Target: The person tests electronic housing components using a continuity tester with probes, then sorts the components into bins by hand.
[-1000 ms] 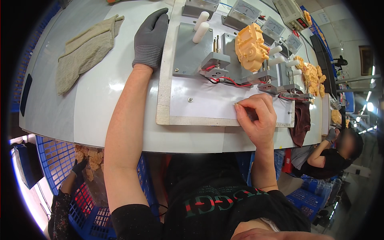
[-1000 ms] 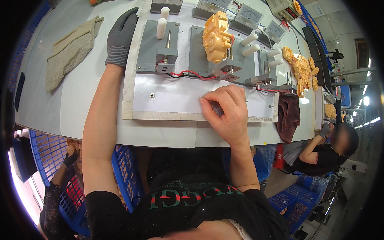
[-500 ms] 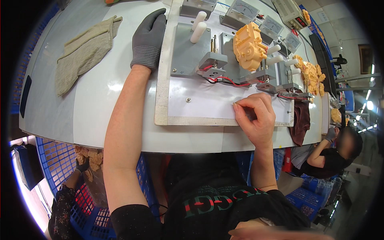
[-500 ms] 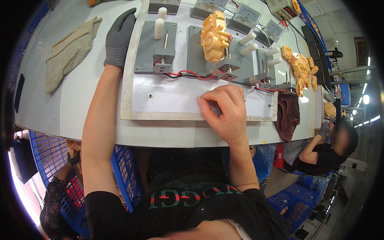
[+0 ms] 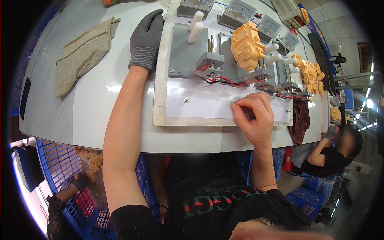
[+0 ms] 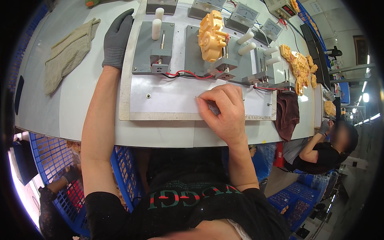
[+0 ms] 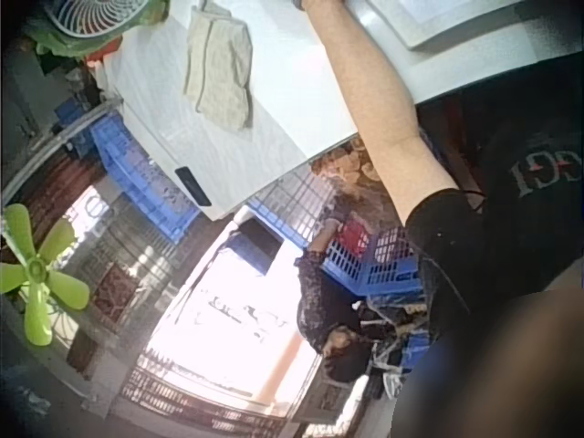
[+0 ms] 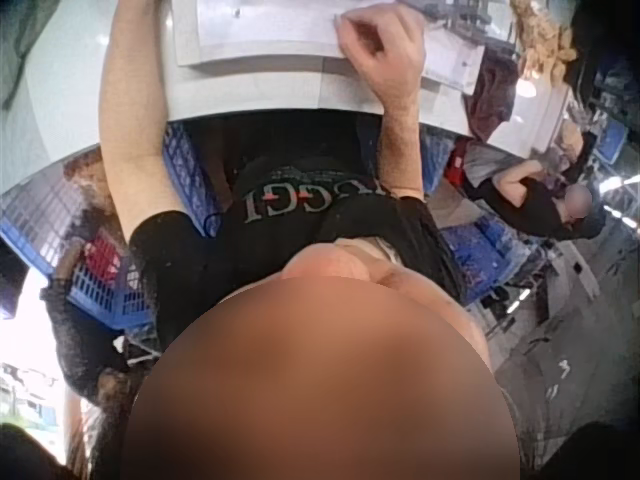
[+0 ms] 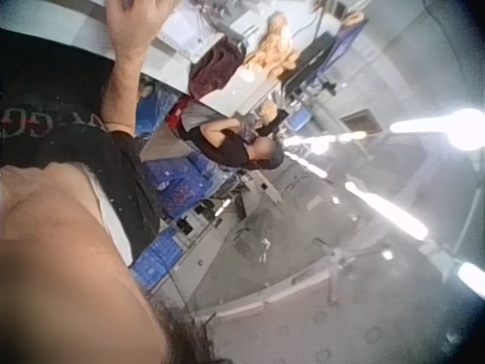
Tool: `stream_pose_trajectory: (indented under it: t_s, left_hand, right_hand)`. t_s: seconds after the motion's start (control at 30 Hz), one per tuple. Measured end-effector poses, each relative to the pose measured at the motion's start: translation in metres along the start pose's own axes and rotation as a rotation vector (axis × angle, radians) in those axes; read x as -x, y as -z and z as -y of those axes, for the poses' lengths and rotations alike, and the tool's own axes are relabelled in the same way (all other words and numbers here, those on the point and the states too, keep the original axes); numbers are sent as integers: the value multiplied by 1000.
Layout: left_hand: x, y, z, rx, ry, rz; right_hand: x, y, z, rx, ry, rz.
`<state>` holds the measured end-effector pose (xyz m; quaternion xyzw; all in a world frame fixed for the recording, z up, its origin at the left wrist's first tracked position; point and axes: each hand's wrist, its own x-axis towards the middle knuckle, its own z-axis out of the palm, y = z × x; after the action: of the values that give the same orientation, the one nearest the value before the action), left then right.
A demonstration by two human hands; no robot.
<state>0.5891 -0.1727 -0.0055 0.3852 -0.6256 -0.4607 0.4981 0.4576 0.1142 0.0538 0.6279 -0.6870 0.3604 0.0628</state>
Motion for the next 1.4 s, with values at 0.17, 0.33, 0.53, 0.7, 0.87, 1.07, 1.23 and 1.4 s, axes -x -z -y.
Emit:
stream_pose_trajectory:
  t_s: [0.17,0.33,0.53,0.7,0.87,1.07,1.23,1.4]
  left_hand:
    - [-5,-2,12,14,-47,13]
    - [-11,-9,24,-10,-248,-73]
    - [-6,-17,19,-9,-210,-179]
    - [-4,-16,13,-31,-189,-189]
    - [-3,-15,13,-42,-172,-144]
    - [-3,-12,11,-24,-195,-155]
    - [-2,-11,11,-4,-183,-150]
    - [-4,-11,10,-17,-179,-145]
  right_hand:
    - [3,2,-1,25,-28,12]
    - [5,6,1,1,-97,80]
    - [7,6,-2,-75,-140,115]
    - [9,11,-9,-112,-172,186]
    - [14,19,-12,-105,-156,186]
    - [15,22,-5,-87,-213,219]
    - [7,23,-5,-26,-106,293]
    - [5,18,-2,-40,-113,257]
